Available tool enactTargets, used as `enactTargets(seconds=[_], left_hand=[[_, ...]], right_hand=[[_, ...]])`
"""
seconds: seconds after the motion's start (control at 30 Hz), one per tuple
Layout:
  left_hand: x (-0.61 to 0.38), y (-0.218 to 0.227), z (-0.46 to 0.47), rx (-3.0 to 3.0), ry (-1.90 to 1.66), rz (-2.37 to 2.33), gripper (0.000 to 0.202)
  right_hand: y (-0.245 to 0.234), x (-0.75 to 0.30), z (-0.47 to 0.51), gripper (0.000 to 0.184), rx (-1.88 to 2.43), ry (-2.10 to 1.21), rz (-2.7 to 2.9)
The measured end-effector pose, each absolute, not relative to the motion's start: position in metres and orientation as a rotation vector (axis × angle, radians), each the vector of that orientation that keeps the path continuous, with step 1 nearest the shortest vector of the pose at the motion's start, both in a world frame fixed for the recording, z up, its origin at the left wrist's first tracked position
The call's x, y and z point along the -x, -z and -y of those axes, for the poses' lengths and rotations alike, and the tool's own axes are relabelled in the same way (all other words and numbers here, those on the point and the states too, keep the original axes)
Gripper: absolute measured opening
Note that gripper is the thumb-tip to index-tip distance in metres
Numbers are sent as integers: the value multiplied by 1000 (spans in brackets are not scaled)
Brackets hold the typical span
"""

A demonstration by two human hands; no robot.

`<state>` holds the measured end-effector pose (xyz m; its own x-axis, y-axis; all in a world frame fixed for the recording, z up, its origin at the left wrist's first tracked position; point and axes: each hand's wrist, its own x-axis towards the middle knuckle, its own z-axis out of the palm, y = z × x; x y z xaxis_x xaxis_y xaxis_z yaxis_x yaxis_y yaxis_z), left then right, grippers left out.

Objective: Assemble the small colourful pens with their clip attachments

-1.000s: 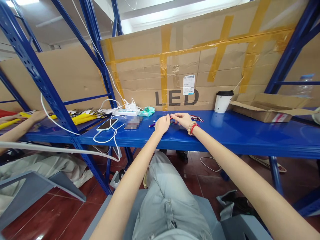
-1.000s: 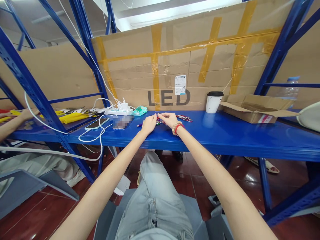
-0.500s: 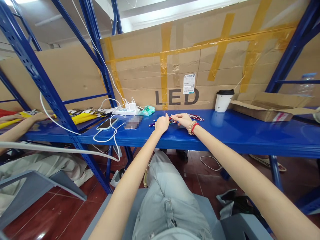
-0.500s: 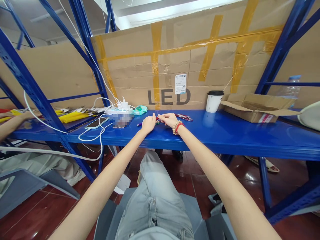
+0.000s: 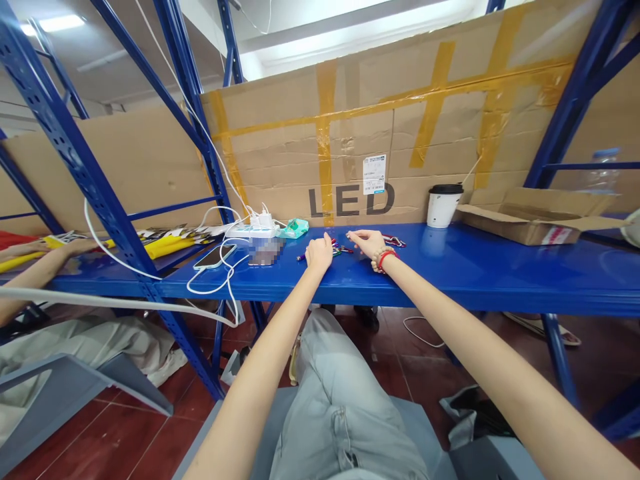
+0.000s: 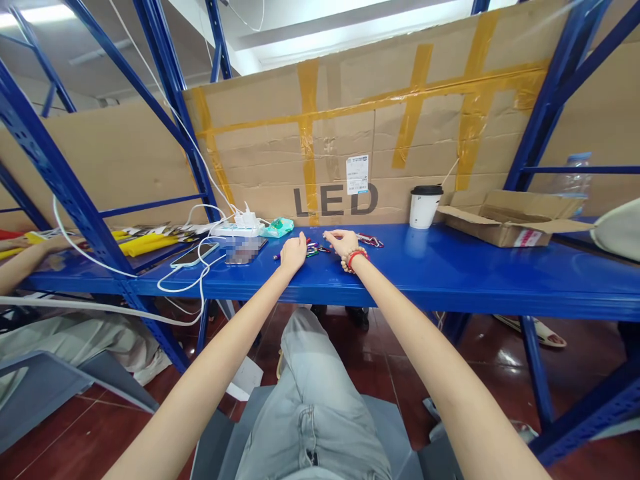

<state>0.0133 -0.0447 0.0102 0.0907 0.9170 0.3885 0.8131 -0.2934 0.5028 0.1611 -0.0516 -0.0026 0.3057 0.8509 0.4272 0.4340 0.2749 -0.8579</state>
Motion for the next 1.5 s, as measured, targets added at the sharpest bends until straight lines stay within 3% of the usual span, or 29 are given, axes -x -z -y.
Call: enactTargets(seconds=[0.37, 1.1, 1.37, 1.5], left_hand=[[-15, -5, 39, -2277, -1087, -1849, 25], [-13, -2, 42, -2330, -1122, -1780, 18], [-10, 1, 30, -2311, -1270, -1269, 18], [-10, 0, 34, -2347, -1226, -1382, 21]], right_hand=[[8, -163, 45, 20, 1469, -303, 1468], [6, -159, 47, 25, 1653, -260, 1801], [8, -162, 45, 24, 1617, -246, 1804], [6, -161, 46, 26, 1644, -238, 1794]])
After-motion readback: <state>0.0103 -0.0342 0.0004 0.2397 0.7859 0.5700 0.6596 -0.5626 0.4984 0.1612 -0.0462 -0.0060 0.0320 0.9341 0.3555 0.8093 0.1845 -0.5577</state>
